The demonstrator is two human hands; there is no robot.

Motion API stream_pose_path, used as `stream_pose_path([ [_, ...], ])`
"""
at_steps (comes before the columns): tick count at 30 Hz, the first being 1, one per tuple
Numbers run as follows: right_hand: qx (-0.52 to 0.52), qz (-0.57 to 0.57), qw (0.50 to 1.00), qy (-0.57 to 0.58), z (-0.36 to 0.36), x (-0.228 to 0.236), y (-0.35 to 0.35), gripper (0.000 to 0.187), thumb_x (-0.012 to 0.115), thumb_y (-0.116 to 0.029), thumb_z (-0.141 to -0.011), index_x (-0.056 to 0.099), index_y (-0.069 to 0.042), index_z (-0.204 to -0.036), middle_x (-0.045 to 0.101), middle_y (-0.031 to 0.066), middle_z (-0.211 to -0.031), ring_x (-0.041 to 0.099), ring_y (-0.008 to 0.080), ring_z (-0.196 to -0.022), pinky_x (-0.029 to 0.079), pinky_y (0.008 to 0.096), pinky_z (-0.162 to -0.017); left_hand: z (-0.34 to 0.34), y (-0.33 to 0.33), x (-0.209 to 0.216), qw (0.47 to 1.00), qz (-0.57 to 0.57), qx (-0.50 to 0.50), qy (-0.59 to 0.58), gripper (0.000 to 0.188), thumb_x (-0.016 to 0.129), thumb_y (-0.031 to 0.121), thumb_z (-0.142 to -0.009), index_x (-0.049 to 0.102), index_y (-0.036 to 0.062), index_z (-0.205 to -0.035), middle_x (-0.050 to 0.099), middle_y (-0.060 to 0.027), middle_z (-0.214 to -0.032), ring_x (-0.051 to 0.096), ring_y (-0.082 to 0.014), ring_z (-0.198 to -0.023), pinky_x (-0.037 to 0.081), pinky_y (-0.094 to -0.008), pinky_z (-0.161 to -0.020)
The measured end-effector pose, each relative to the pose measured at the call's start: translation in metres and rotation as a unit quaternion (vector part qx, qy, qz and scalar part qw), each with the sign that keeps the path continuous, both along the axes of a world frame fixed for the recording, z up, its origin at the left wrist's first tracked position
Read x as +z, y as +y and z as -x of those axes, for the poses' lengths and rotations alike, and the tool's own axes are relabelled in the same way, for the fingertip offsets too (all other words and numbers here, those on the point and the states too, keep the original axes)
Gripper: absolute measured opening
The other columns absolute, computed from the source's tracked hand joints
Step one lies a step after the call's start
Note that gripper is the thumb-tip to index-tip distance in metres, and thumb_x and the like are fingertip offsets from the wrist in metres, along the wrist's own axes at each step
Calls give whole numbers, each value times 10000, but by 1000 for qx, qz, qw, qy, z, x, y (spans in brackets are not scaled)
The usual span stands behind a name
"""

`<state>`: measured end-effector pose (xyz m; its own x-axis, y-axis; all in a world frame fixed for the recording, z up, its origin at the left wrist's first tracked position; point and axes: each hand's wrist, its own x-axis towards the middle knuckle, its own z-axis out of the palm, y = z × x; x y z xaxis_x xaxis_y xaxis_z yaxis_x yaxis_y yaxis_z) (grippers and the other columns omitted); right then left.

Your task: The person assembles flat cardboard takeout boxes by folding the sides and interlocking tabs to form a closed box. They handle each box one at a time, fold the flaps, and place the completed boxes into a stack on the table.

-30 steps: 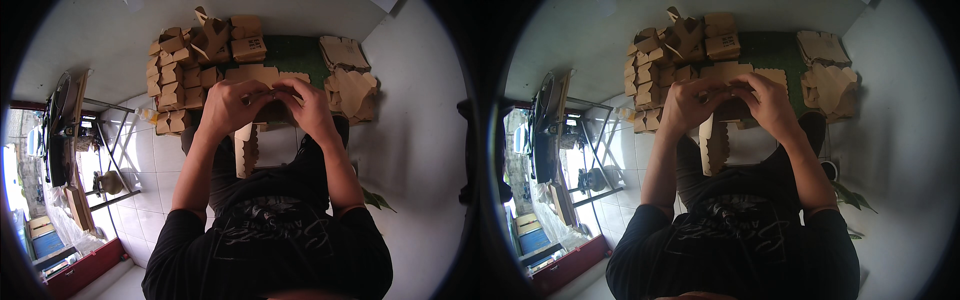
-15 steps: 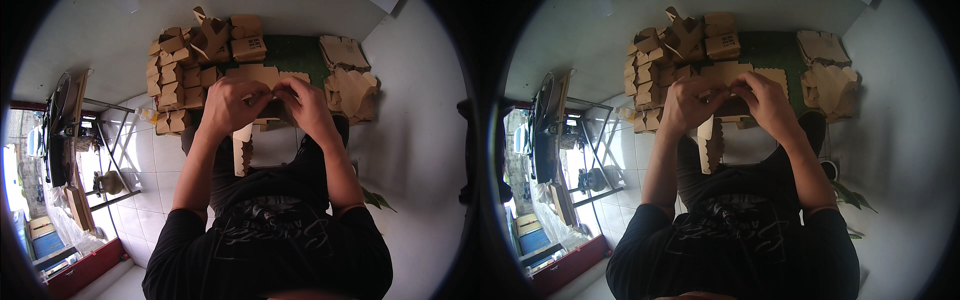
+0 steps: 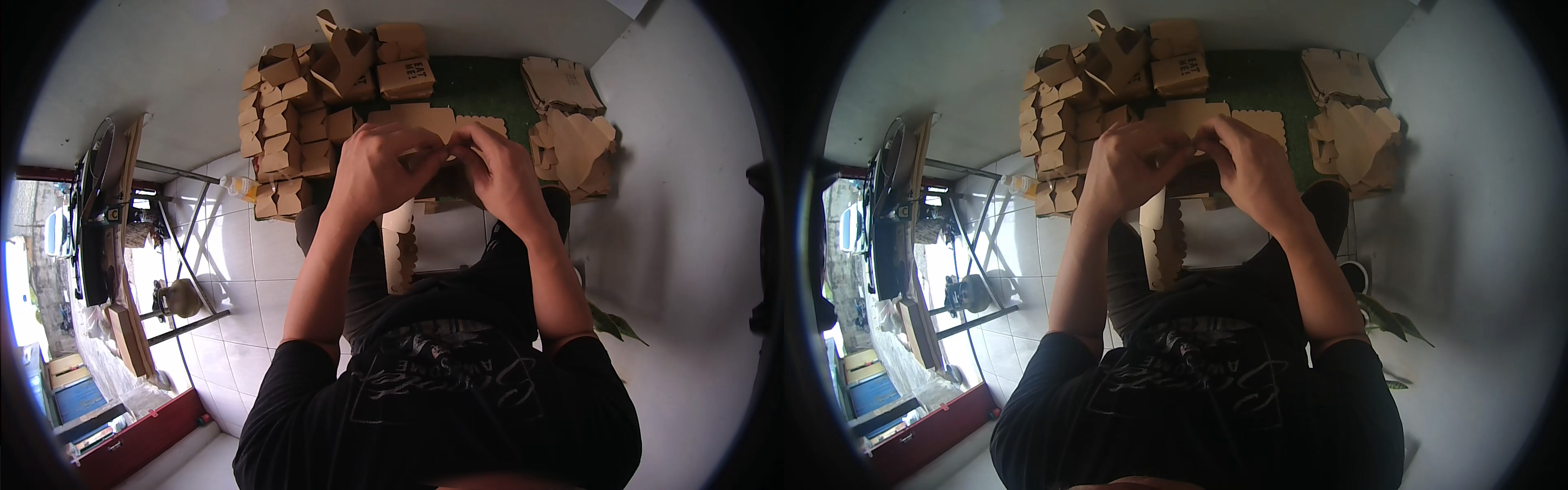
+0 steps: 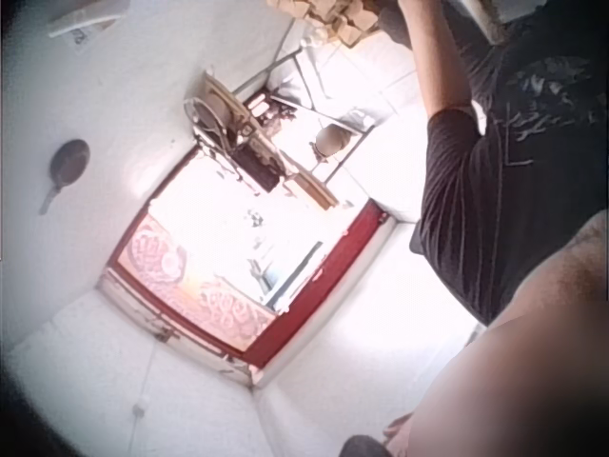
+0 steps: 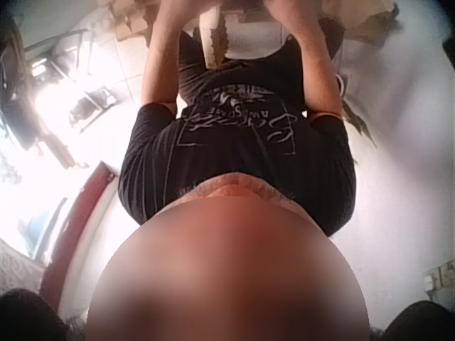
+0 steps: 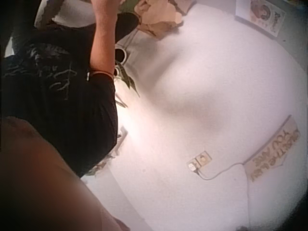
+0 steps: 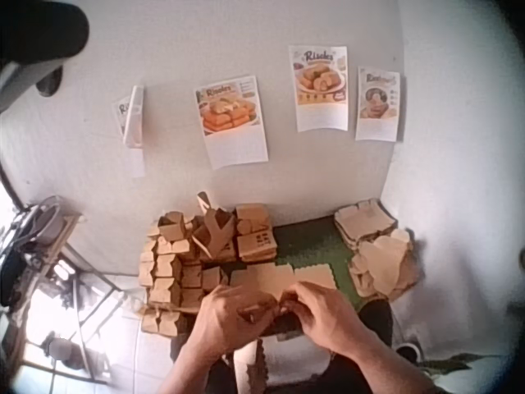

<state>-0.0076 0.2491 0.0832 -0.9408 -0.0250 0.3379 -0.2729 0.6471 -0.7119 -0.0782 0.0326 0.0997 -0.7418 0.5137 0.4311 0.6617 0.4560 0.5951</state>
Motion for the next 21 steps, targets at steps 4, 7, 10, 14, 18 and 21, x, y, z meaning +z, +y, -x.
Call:
stream_pose_path([
  [4,4,50,999,-18,2,-3,-2,115,729,-100,-1131,691,-29,-1212,843,145,-1088,851,329,-1043,651,422,-843,-4,-3,0,995,7,6,-103,334,959,281,-910,865,132,-1194,837,-68,-1041,816,-275,-991,620,-460,-906],
  [7,-9,84,996,-32,1,-4,-2,130,708,-136,-1161,679,-24,-1220,838,148,-1081,856,302,-1041,664,411,-833,-1,-13,-13,993,-33,-17,-115,788,1012,355,-866,687,150,-1555,763,-125,-1425,764,-309,-1277,602,-482,-1076],
  [10,-23,123,992,-32,-1,-3,0,153,691,-165,-1182,672,-18,-1220,834,132,-1069,857,269,-1045,689,405,-833,-1,-32,-38,984,-96,-43,-146,1233,1059,413,-815,377,176,-1814,559,-164,-1728,621,-364,-1514,531,-515,-1231],
  [14,-38,147,988,-32,-1,-2,3,175,681,-183,-1192,673,-9,-1216,830,111,-1055,857,256,-1066,715,414,-849,2,-61,-70,950,-78,-110,-282,1440,1085,290,-785,162,196,-1887,496,-173,-1778,534,-361,-1607,453,-525,-1330],
  [18,-31,178,983,-27,0,-6,4,167,686,-171,-1187,686,-8,-1224,826,98,-1048,844,219,-1056,698,389,-830,1,-67,-83,932,-74,-129,-332,1094,924,114,-916,340,192,-1838,686,-190,-1599,699,-336,-1445,571,-488,-1212],
  [21,-23,181,983,-34,0,-10,7,172,706,-172,-1173,706,-14,-1242,822,94,-1054,823,189,-1038,678,377,-839,-3,-66,-75,940,-3,-52,-338,705,734,-17,-990,637,177,-1661,820,-200,-1381,839,-302,-1200,699,-428,-984],
])
